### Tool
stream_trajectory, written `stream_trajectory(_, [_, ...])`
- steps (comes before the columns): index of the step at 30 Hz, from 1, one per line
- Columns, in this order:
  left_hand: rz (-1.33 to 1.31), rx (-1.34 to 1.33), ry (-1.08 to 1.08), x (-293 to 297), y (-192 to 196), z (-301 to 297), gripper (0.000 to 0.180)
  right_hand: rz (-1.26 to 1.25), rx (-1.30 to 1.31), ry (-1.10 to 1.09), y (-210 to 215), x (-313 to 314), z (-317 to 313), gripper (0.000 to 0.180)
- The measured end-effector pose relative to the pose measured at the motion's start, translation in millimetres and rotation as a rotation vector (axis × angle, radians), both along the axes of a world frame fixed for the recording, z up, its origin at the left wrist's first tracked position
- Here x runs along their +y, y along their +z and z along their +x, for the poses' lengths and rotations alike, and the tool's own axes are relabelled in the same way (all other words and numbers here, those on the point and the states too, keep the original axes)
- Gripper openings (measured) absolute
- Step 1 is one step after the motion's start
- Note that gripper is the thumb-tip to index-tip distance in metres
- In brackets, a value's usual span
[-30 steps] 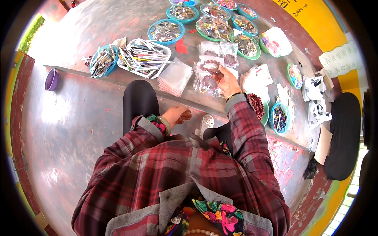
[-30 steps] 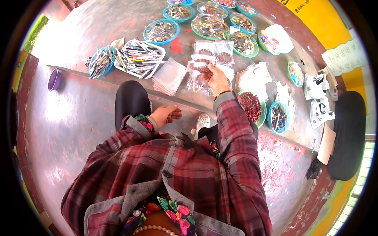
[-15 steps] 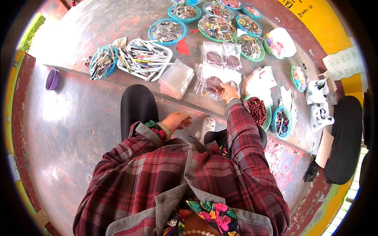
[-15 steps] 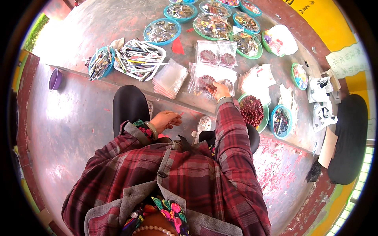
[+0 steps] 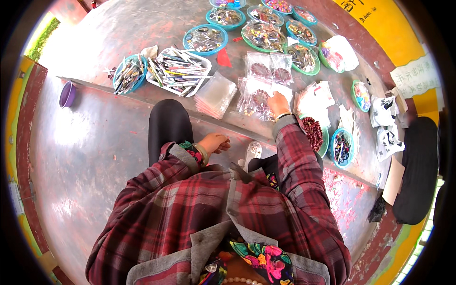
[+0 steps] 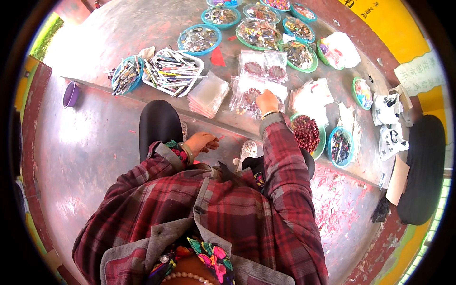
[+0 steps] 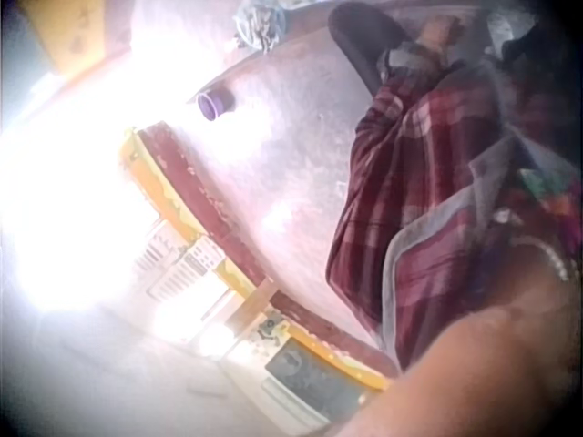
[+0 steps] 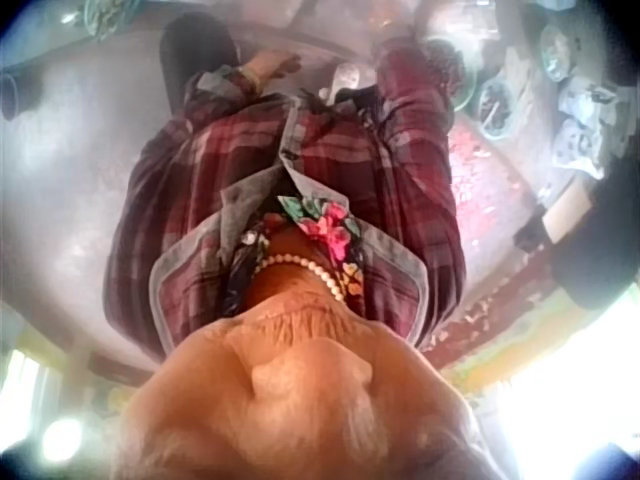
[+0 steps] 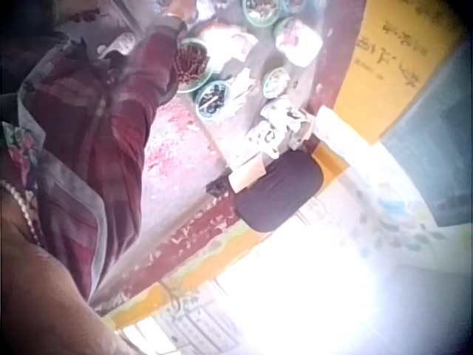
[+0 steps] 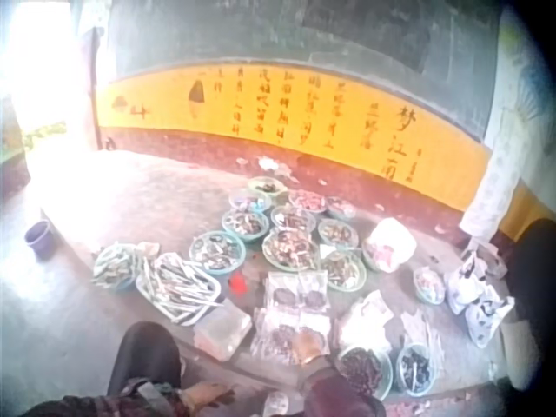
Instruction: The person sits on the floor and repeatedly picks up small plastic bags and red beads from a bowl. They place the beads into the bags, seal them, and set the filled bags aside on the floor.
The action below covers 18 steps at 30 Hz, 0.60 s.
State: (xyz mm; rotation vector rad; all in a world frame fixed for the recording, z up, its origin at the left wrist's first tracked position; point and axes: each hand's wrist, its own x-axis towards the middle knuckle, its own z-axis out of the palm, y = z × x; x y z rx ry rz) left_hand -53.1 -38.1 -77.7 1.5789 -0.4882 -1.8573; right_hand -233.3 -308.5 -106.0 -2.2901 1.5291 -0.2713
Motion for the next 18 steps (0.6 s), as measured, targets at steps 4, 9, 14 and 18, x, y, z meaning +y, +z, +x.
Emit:
stream_trajectory(4, [0.017,-0.057,-0.007,4,-10,6,0.034,0.012,0.062,0.336,81,43,19,0.03])
stream_trajectory(9, [0.036,-0.095,-0.014,4,-33,10,0.034,0.108,-0.122,0.467,127,134,11,0.025])
stream_trajectory(14, [0.142,-0.098,0.227,-13,-89,23,0.022,0.237,0.099,0.731,105,157,-7,0.023])
stream_trajectory(18, [0.002,-0.188,0.489,-39,-105,46,0.02,0.175,0.059,0.687,100,157,-1,0.021])
